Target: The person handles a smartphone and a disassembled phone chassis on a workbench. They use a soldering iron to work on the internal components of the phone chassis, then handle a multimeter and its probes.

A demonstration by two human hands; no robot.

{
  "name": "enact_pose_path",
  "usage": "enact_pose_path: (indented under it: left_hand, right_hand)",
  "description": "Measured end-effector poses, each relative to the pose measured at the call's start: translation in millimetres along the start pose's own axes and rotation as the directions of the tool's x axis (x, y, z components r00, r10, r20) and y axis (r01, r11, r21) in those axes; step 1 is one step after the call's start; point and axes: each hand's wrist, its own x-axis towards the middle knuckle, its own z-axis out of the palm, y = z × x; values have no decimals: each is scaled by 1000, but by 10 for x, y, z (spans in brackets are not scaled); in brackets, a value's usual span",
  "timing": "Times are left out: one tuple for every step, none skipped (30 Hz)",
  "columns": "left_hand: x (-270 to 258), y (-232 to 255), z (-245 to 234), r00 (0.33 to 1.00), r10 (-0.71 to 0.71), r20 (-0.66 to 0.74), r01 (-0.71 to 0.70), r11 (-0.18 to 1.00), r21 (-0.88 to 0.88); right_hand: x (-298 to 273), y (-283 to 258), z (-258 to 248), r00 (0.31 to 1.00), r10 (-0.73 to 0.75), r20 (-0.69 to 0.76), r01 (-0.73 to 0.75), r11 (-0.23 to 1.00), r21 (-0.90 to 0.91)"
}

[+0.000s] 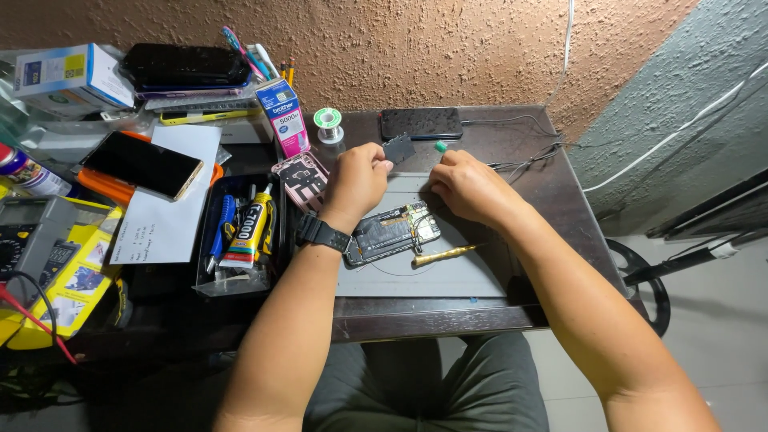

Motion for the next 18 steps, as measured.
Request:
enact_pose_path:
  left_hand:
    - [-3,-3,5,1000,-2,0,2,1000,1]
    - [-5,-7,10,1000,0,-10,0,1000,-10]
    - [-4,-10,16,1000,2,-20,-3,1000,-21]
    - [-8,-6,8,1000,1,-20,-1,1000,-20]
    - [-12,-3,2,1000,6,-24,-6,1000,-22]
    - [-17,1,-4,1000,11,-29,-12,1000,-23]
    - [-24,15,-3,1000,10,-29,-10,1000,-23]
    - [-32,31,-1,999,19,-30,-20,1000,-15]
    - [-40,46,3,999,29,-31,-29,1000,-6]
    - [-42,50,14,999,27,-30,-28,1000,-7]
    - [-41,59,24,999,24,-20,-24,1000,1]
    - [-41,70,36,1000,21,-11,-21,1000,8]
    - [-60,89,20,1000,22,-8,-22,1000,8]
    - [-79,109,7,1000,26,-5,-26,1000,3]
    - [-94,139,3,999,33,1,-33,999,-4]
    - [-100,118,0,999,36,5,-36,999,-5]
    - [-96,116,12,999,29,20,-29,1000,10]
    - [-89,114,26,999,22,34,-22,999,26]
  right_hand:
    - [-9,26,44,1000,-1,1,1,1000,2]
    - [-17,52,89,1000,-23,-11,23,1000,0]
    - [-24,79,134,999,-44,-22,44,999,-3]
    - [-19,90,149,999,-45,-22,45,999,-1]
    - [-15,100,163,998,-48,-29,47,999,-12]
    - [-10,110,178,998,-50,-37,49,999,-22]
    - [2,136,201,998,-51,-36,50,999,-21]
    - [14,161,224,1000,-27,-11,27,1000,-12]
    - [23,187,248,1000,-2,14,2,1000,-5]
    - [19,196,272,1000,-3,15,3,1000,-4]
    - [15,206,293,1000,0,14,0,1000,-10]
    - [8,218,313,1000,2,13,-2,1000,-17]
    - [1,223,315,1000,5,13,-4,1000,-16]
    - [-8,230,316,1000,-14,6,14,1000,-26]
    - [-28,245,310,1000,-29,-1,29,999,-39]
    - [-17,252,289,1000,-24,-2,24,999,-40]
    - [-22,275,252,1000,-13,-29,13,1000,-4]
    - [-27,300,215,998,-2,-56,3,999,32]
